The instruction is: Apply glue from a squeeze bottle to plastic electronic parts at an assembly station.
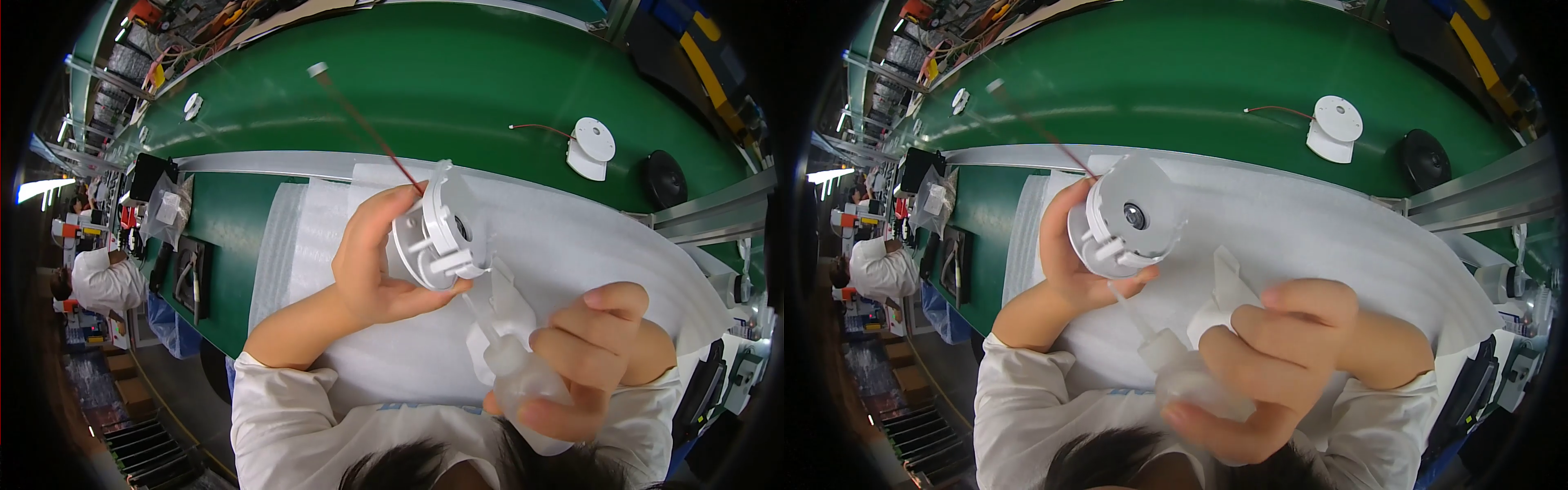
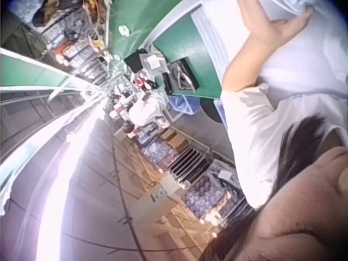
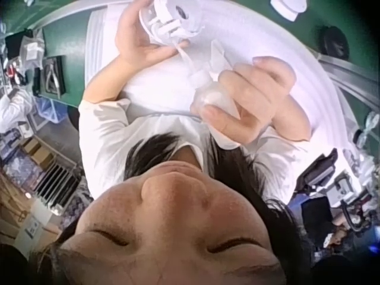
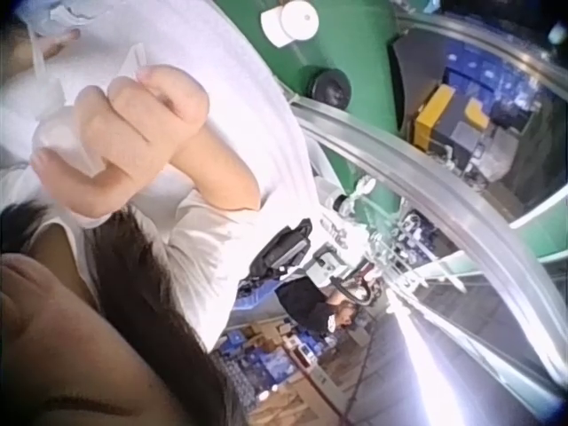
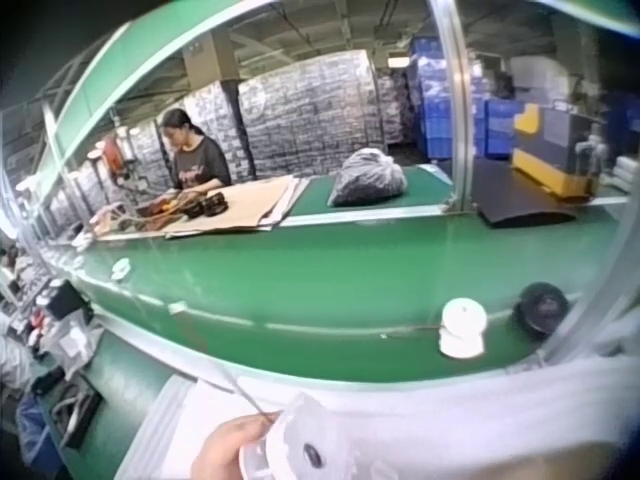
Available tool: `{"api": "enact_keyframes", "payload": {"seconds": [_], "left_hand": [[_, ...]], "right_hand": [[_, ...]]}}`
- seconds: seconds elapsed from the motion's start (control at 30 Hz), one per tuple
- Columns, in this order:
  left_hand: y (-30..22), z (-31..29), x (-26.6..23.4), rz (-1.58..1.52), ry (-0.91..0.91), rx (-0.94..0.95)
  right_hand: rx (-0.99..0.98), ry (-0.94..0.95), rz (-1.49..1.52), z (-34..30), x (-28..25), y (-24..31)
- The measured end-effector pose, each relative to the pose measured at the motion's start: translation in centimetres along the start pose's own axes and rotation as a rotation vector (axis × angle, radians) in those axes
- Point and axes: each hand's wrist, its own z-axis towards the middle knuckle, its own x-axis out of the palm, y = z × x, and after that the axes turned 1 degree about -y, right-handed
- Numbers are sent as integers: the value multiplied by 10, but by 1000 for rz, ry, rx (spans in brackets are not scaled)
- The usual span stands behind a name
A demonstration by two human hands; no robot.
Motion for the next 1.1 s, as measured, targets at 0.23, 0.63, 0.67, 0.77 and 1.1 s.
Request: {"api": "enact_keyframes", "payload": {"seconds": [0.23,0.63,0.67,0.77,1.1], "left_hand": [[-7,-4,2,-85,-7,-251],[-15,4,-4,-322,61,-259],[-14,4,-5,-377,46,-287],[-14,8,-5,-384,85,-254],[-30,3,-4,-756,-206,-795]], "right_hand": [[62,37,10,2,-2,0],[33,30,1,1,1,-1],[31,40,5,1,2,-1],[42,22,-7,0,1,0],[43,196,43,1,-3,-3]]}}
